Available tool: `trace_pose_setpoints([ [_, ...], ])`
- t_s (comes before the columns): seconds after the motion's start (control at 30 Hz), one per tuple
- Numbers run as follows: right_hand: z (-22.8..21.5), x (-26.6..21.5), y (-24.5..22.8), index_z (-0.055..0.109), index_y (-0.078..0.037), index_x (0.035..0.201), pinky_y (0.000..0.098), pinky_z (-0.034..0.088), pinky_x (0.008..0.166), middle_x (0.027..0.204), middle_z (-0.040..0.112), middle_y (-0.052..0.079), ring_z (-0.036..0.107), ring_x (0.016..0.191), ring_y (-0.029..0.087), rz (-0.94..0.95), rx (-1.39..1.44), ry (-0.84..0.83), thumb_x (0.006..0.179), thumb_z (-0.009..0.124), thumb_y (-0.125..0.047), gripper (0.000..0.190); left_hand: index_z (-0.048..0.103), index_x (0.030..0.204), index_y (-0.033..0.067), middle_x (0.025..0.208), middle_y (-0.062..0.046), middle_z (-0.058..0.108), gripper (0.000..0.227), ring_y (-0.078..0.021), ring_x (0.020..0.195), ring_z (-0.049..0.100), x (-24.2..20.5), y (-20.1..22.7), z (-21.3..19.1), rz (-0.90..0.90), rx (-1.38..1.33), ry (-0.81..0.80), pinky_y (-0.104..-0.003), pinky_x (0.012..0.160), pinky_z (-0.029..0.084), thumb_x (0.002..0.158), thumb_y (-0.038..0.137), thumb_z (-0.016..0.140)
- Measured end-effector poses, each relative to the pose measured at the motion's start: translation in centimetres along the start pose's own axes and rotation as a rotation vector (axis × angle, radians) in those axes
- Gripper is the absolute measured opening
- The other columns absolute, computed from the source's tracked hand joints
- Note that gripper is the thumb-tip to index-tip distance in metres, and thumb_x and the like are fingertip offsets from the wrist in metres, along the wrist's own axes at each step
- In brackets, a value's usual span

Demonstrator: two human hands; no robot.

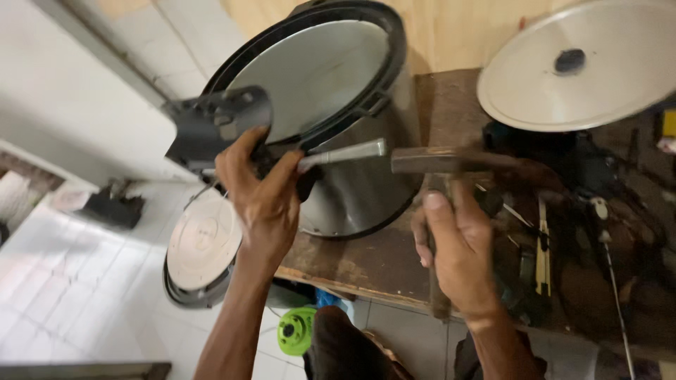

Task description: The person uses a hammer to repeatedly strike a black plastic component attached to the lid of a stainless steel pressure cooker. They also use a metal rod to tap the same area and pry at the seam between the lid and the body. The person works on a wooden table in a workshop setting.

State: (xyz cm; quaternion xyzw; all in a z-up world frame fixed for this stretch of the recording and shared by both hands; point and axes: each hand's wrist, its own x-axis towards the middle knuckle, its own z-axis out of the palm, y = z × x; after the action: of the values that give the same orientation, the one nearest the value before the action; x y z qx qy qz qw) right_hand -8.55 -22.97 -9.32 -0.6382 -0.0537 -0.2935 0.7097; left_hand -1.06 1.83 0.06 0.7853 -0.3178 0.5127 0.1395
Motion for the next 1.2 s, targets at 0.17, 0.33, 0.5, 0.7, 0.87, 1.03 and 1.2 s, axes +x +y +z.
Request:
trace_pose_setpoints([
  [0.17,1.0,1.8,-4.4,0.061,-0.017,0.085,0.0244,0.031,0.030,0.060,0.057,0.003,0.043,0.034,0.012,0.154,0.455,0.238,0.107,0.056,-0.050,0.040,0.079,0.122,0.0068,0.147,-0.032,0.053,0.012,-0.0553,0.127,0.057,-0.2,-0.7,0.5,0.030,0.006,0.021,-0.064,0.104,0.043,0.116,0.015,0.073],
  [0.33,3.5,2.7,-3.4,0.065,-0.013,0.130,0.0197,0.035,0.033,0.094,0.081,0.008,0.046,0.045,0.004,0.079,0.260,-0.134,0.114,0.062,-0.017,0.017,0.075,0.131,0.0157,0.148,-0.029,0.051,0.016,-0.0516,0.126,0.056,-0.4,-0.9,0.5,-0.001,-0.002,-0.022,-0.064,0.102,0.042,0.115,0.017,0.079],
  [0.5,7.8,4.4,-5.5,0.065,-0.010,0.105,0.0225,0.031,0.035,0.087,0.083,0.016,0.042,0.036,0.008,0.194,0.353,0.014,0.107,0.069,-0.011,0.005,0.075,0.135,0.0129,0.151,-0.027,0.052,0.026,-0.0478,0.130,0.057,0.1,-0.4,-0.5,-0.042,0.009,-0.069,-0.059,0.107,0.046,0.111,0.018,0.085],
  [0.7,7.9,4.8,-5.9,0.066,-0.007,0.099,0.0241,0.036,0.039,0.084,0.081,0.017,0.043,0.037,0.009,0.126,0.267,0.032,0.108,0.068,-0.012,0.010,0.043,0.153,0.0071,0.160,-0.023,0.052,0.073,-0.0416,0.150,0.054,0.0,-0.3,-0.9,-0.161,-0.130,-0.100,-0.056,0.127,0.043,0.105,0.034,0.092],
  [0.87,7.7,4.9,-5.6,0.069,-0.001,0.097,0.0249,0.040,0.040,0.084,0.081,0.018,0.046,0.038,0.009,0.089,0.263,0.018,0.108,0.066,-0.012,0.016,0.045,0.150,0.0108,0.158,-0.021,0.054,0.062,-0.0398,0.139,0.059,0.4,-0.1,-0.6,-0.128,-0.068,-0.092,-0.056,0.118,0.044,0.110,0.032,0.087],
  [1.03,7.6,4.9,-6.2,0.067,-0.003,0.096,0.0238,0.037,0.040,0.085,0.082,0.016,0.046,0.038,0.010,0.120,0.244,0.026,0.107,0.068,-0.012,0.015,0.047,0.145,0.0081,0.153,-0.022,0.058,0.053,-0.0378,0.129,0.060,0.7,0.1,-0.6,-0.147,-0.045,-0.100,-0.053,0.110,0.043,0.111,0.031,0.082],
  [1.2,7.7,4.8,-6.0,0.067,-0.001,0.095,0.0256,0.040,0.041,0.081,0.081,0.019,0.047,0.038,0.010,0.089,0.253,0.017,0.106,0.067,-0.009,0.014,0.067,0.137,0.0144,0.150,-0.024,0.054,0.032,-0.0417,0.132,0.056,1.2,0.3,-1.0,-0.119,0.003,-0.140,-0.055,0.111,0.041,0.112,0.029,0.081],
])
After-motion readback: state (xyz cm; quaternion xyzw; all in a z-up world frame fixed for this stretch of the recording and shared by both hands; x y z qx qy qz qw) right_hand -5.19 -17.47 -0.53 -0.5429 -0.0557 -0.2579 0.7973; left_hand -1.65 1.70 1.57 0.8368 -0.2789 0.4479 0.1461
